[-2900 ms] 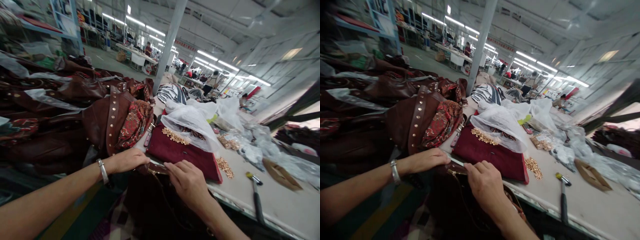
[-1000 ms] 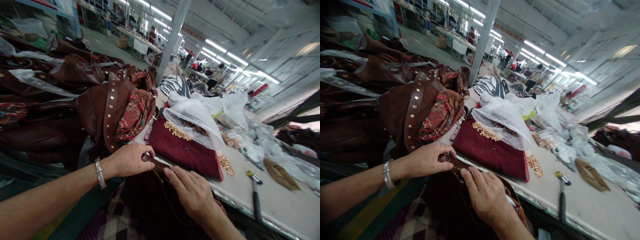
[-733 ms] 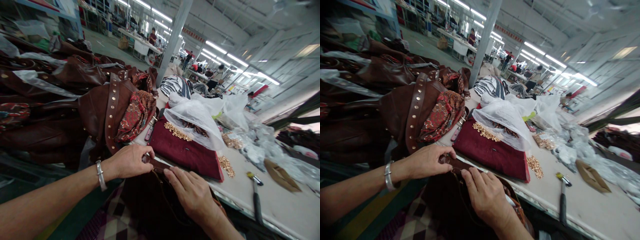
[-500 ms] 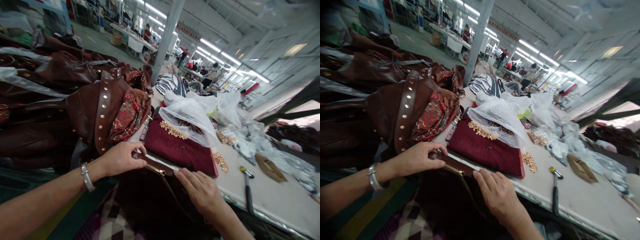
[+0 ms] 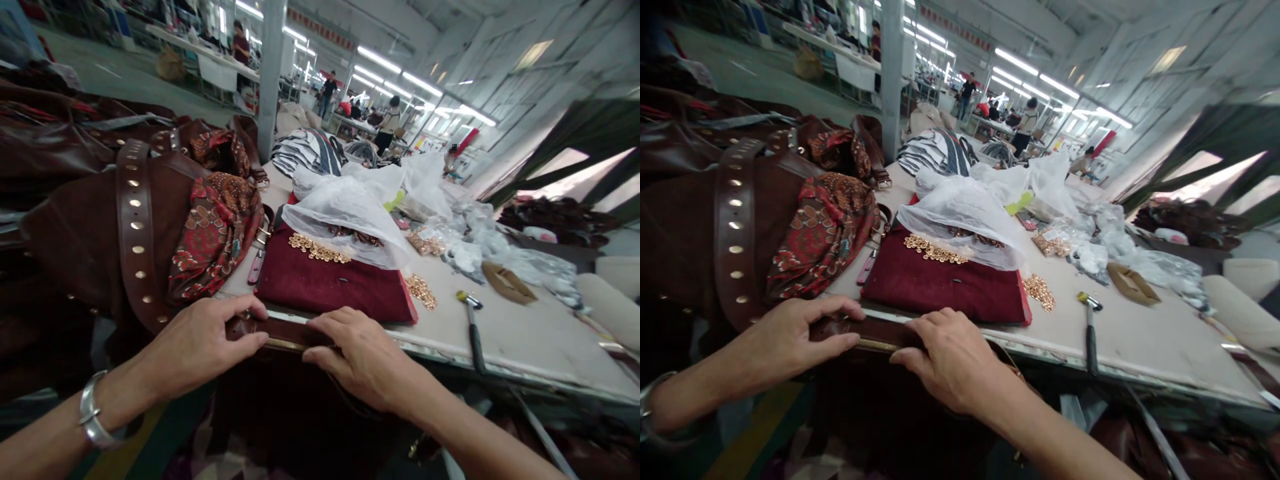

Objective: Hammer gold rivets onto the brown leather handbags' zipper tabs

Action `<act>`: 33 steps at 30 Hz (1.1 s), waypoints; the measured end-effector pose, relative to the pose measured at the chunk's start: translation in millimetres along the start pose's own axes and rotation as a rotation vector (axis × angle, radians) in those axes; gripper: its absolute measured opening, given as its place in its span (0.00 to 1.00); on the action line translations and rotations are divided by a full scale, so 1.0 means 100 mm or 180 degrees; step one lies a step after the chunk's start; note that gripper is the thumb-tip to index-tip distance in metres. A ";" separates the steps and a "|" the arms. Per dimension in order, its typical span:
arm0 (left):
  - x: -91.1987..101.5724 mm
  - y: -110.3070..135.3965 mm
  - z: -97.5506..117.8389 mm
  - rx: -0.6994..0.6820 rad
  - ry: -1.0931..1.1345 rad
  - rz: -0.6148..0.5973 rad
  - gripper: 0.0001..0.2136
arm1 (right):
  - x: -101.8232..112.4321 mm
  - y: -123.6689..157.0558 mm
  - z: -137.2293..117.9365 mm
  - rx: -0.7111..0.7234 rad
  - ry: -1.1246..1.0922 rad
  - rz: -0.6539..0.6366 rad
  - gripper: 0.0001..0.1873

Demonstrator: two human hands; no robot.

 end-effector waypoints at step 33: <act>-0.54 -0.41 1.16 -0.1896 -0.2408 0.1333 0.20 | 0.06 -0.35 0.98 -0.1052 0.0144 0.0738 0.09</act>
Point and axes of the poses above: each hand's wrist, its own y-axis away from the middle knuckle, its own x-axis out of the back of the hand, z = x × y, the point moved 9 cm from there along -y, towards the middle knuckle, and after that the axes turned 5 degrees about -z, right-handed, at the moved point
